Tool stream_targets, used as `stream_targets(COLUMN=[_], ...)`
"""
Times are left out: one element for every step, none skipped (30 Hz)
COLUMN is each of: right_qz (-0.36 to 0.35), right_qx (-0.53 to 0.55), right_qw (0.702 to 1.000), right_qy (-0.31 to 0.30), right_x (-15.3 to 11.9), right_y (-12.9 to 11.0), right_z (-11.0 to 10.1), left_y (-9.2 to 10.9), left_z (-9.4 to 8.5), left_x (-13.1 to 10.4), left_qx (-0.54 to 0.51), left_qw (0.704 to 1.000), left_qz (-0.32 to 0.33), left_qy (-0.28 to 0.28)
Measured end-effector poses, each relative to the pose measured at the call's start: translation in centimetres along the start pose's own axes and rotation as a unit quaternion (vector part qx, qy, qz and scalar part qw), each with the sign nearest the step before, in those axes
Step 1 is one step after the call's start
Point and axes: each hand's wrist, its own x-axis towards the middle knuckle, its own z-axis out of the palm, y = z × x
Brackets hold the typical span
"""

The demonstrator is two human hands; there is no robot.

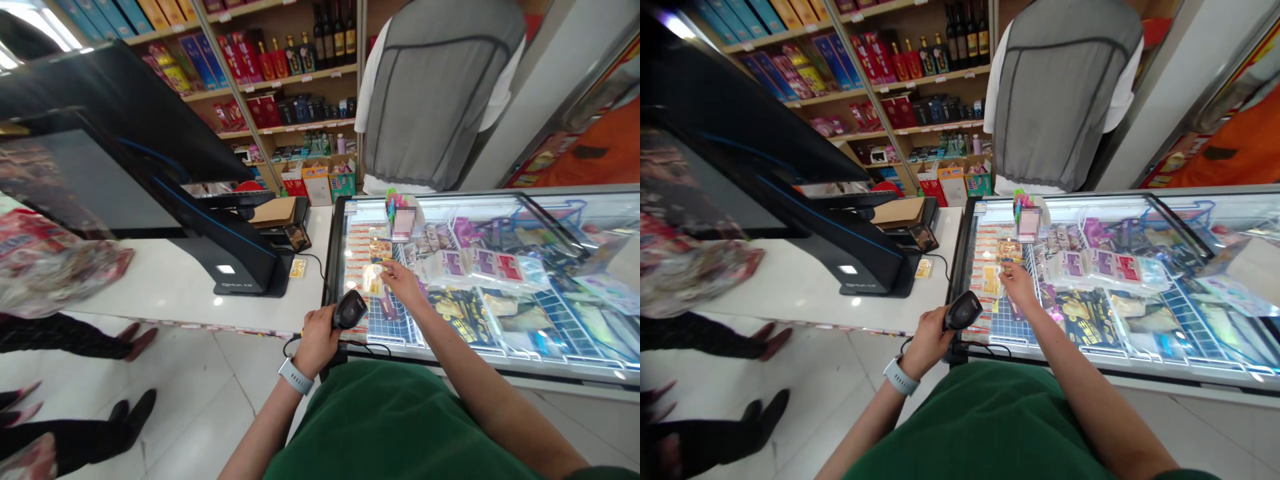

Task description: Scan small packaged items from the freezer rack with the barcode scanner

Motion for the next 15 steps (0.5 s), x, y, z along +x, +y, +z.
stream_targets(right_qz=[0.016,0.032,0.046,0.056,0.062,0.065,0.067,0.071,0.077,0.085,0.093,0.102,0.113,0.125,0.137], right_qx=[0.012,0.023,0.032,0.039,0.044,0.047,0.051,0.054,0.058,0.060,0.062,0.063,0.063,0.062,0.061], right_qw=[1.000,0.999,0.998,0.997,0.996,0.995,0.993,0.992,0.990,0.988,0.987,0.985,0.982,0.980,0.978], right_qy=[-0.008,-0.018,-0.030,-0.042,-0.054,-0.066,-0.078,-0.090,-0.101,-0.111,-0.119,-0.127,-0.136,-0.143,-0.149], right_x=[0.2,0.4,0.6,0.8,1.0,1.2,1.4,1.6,1.7,1.9,2.1,2.2,2.4,2.5,2.6], right_y=[0.0,-0.1,-0.1,-0.2,-0.4,-0.5,-0.7,-0.8,-1.0,-1.2,-1.4,-1.6,-1.7,-1.9,-2.0], right_z=[0.6,1.2,2.0,2.8,3.7,4.8,5.9,7.0,8.2,9.5,10.8,12.1,13.3,14.6,15.8], left_y=[-0.1,-0.2,-0.4,-0.5,-0.7,-0.9,-1.1,-1.3,-1.5,-1.8,-2.0,-2.2,-2.4,-2.6,-2.8], left_z=[-0.1,-0.3,-0.4,-0.6,-0.8,-0.9,-1.0,-1.2,-1.3,-1.5,-1.6,-1.7,-1.9,-2.0,-2.2], left_x=[-0.1,-0.3,-0.5,-0.6,-0.9,-1.1,-1.3,-1.5,-1.7,-1.8,-2.0,-2.1,-2.3,-2.4,-2.6], left_qx=[-0.010,-0.021,-0.033,-0.044,-0.054,-0.065,-0.074,-0.084,-0.093,-0.101,-0.109,-0.117,-0.127,-0.137,-0.150], left_qw=[1.000,1.000,0.999,0.999,0.998,0.997,0.996,0.995,0.994,0.992,0.991,0.989,0.988,0.985,0.983], left_qz=[-0.005,-0.011,-0.017,-0.024,-0.031,-0.037,-0.044,-0.050,-0.056,-0.062,-0.067,-0.072,-0.076,-0.080,-0.085], left_qy=[0.004,0.007,0.010,0.013,0.016,0.020,0.024,0.029,0.034,0.039,0.043,0.049,0.055,0.061,0.066])
